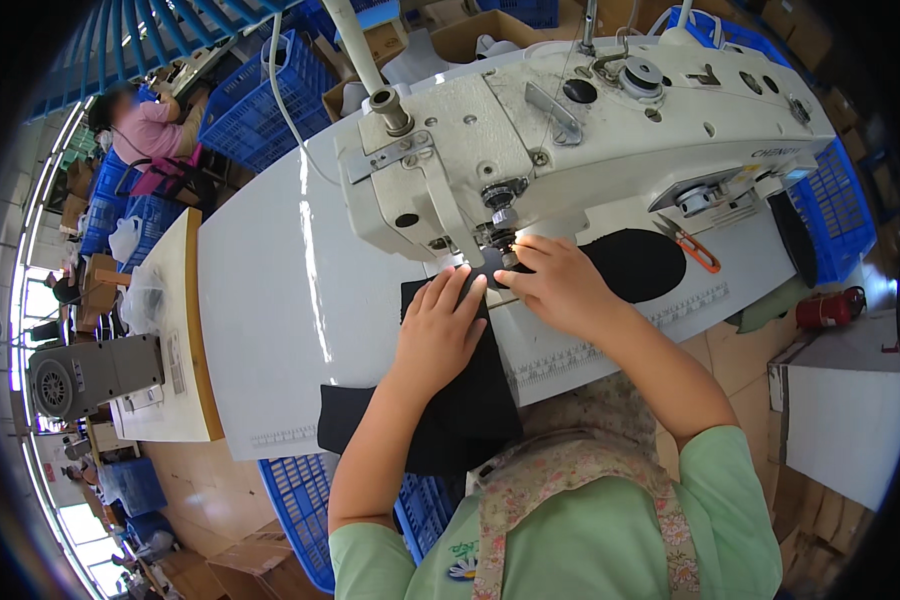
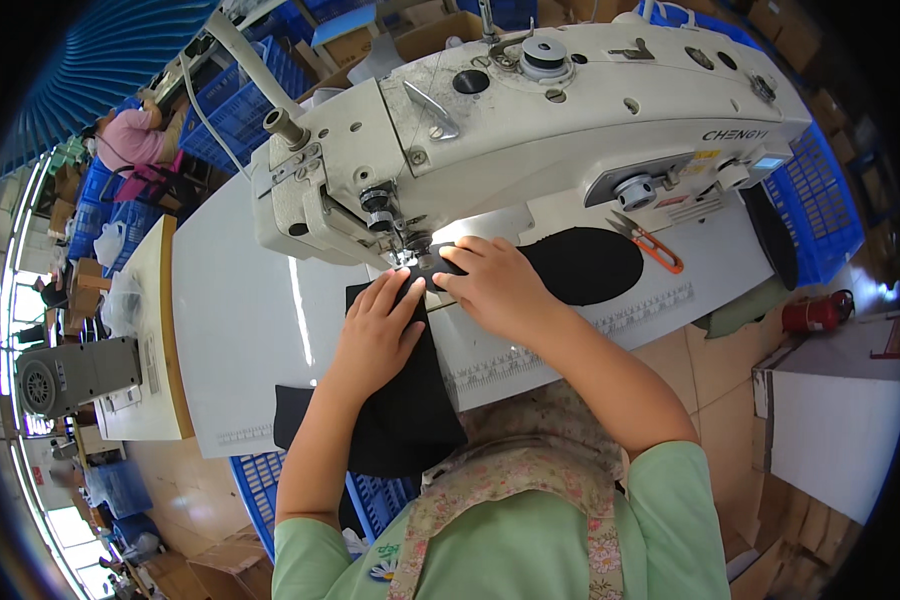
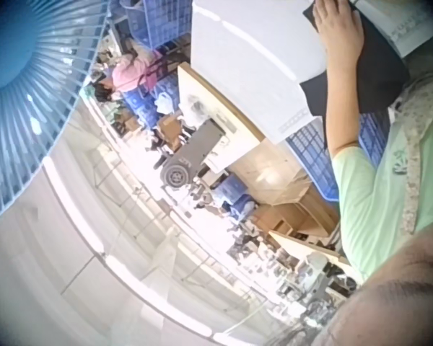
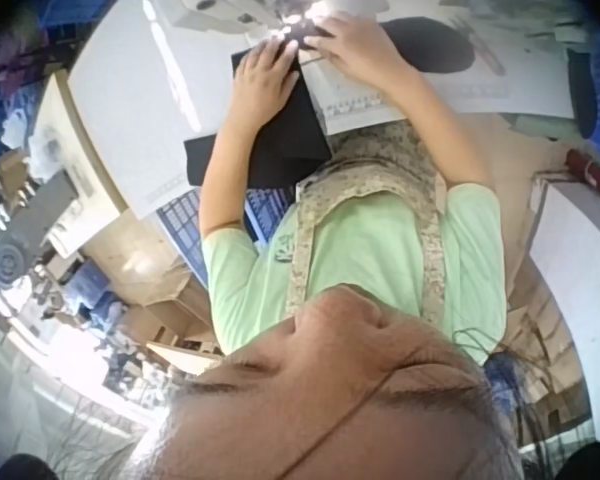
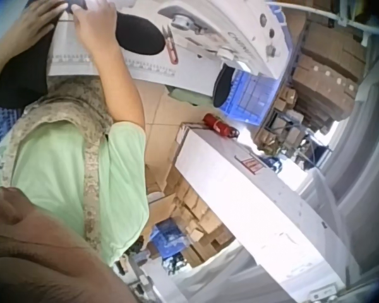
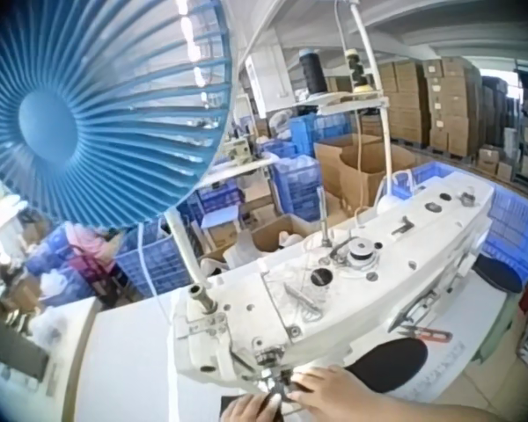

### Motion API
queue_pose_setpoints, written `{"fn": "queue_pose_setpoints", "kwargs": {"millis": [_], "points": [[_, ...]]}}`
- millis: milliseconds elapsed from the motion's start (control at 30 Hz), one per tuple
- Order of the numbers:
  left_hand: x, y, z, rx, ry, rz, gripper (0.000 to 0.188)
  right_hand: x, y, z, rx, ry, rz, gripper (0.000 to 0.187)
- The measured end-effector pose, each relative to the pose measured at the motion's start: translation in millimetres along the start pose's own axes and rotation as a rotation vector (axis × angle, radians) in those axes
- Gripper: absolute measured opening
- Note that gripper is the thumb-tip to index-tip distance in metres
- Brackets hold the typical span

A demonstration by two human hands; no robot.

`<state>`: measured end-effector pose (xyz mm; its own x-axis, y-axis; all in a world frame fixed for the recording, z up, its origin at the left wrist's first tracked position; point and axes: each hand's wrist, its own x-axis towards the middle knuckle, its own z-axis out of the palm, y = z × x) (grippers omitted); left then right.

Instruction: The person finishes sewing a grey fabric piece on a sewing machine, cuts the thread using snips, and holds the piece by hand. Then, the person retrieves black fabric pieces from a crate and sews them together on the sewing machine.

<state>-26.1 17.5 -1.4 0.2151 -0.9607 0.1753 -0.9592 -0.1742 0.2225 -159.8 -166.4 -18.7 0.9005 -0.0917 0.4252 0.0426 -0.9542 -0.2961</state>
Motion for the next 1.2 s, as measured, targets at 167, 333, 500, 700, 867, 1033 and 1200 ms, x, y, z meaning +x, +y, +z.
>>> {"fn": "queue_pose_setpoints", "kwargs": {"millis": [167,333,500,700,867,1033,1200], "points": [[8.6,-2.9,0.3,-0.016,0.033,-0.032,0.053,6.5,5.8,7.4,-0.009,0.047,0.002,0.025],[14.4,-7.1,2.2,-0.004,0.023,-0.034,0.047,11.6,9.6,10.1,-0.03,0.023,0.021,0.021],[16.2,-10.6,5.1,-0.002,0.019,-0.041,0.045,15.0,12.0,11.1,-0.009,0.038,0.022,0.018],[18.0,-10.5,3.4,0.011,0.0,-0.064,0.044,16.8,12.6,12.0,0.015,0.038,0.048,0.018],[18.9,-11.1,3.2,0.011,0.003,-0.065,0.042,18.0,10.9,9.0,0.007,0.019,0.072,0.018],[18.7,-11.6,2.8,0.004,-0.005,-0.065,0.04,18.9,10.4,6.6,0.002,-0.02,0.087,0.019],[17.7,-13.1,3.9,0.001,-0.004,-0.065,0.039,18.5,11.6,9.1,-0.002,-0.029,0.085,0.019]]}}
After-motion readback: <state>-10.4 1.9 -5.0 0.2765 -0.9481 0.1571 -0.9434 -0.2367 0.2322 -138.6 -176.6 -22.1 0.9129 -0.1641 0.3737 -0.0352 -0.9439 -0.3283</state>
